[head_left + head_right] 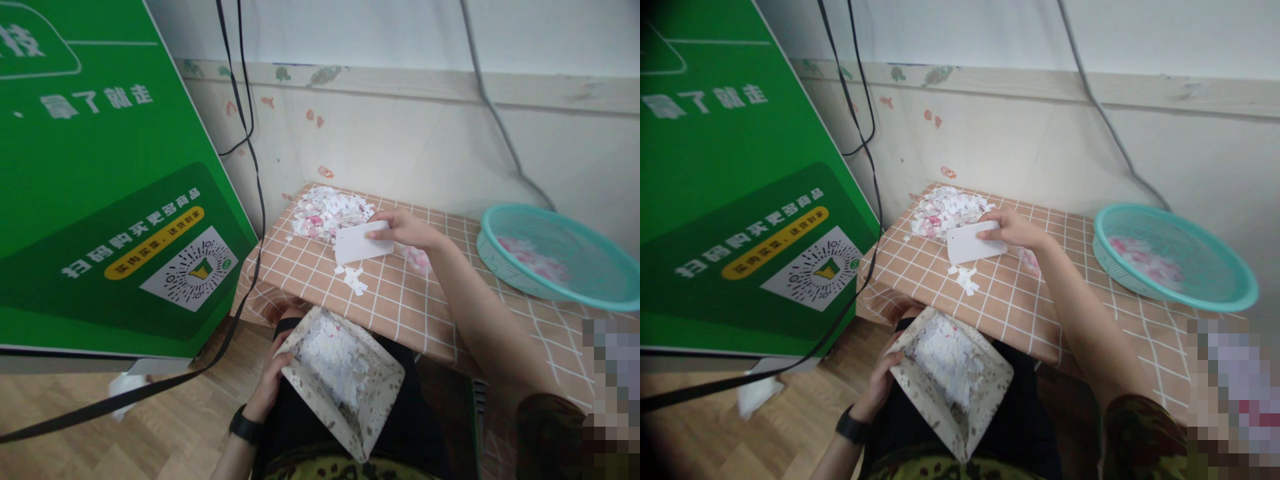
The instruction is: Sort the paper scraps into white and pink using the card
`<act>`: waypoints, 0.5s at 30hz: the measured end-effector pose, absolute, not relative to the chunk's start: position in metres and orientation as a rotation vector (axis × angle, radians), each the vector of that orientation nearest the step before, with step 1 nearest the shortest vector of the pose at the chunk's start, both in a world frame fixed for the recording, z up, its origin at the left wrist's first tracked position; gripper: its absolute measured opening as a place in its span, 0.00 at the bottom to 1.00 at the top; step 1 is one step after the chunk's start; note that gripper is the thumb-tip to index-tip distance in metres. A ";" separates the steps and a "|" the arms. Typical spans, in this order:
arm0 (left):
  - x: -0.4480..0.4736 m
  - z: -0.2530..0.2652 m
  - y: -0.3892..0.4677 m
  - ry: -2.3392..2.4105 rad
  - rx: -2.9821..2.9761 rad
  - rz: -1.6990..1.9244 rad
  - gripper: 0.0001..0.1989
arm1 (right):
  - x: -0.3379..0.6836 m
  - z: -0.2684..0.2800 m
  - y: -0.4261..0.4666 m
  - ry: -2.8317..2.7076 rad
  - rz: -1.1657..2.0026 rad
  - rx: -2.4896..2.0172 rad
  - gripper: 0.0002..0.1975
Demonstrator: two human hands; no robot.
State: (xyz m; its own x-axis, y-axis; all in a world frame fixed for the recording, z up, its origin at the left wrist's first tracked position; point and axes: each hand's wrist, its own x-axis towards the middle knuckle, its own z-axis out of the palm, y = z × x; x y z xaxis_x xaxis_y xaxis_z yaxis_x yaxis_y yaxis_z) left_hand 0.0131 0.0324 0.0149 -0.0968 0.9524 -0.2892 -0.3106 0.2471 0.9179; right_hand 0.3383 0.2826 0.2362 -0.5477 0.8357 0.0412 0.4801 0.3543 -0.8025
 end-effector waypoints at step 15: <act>0.013 0.012 0.032 1.203 0.723 1.222 0.24 | 0.350 0.239 0.286 -2.216 1.058 -1.172 0.18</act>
State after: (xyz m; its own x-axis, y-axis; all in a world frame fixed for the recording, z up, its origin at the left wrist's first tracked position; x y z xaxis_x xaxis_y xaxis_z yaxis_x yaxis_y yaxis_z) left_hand 0.0132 0.0322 0.0125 -0.0921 0.9521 -0.2914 -0.3062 0.2514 0.9182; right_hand 0.3497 0.2857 0.2388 -0.5577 0.8299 0.0120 0.5122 0.3555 -0.7818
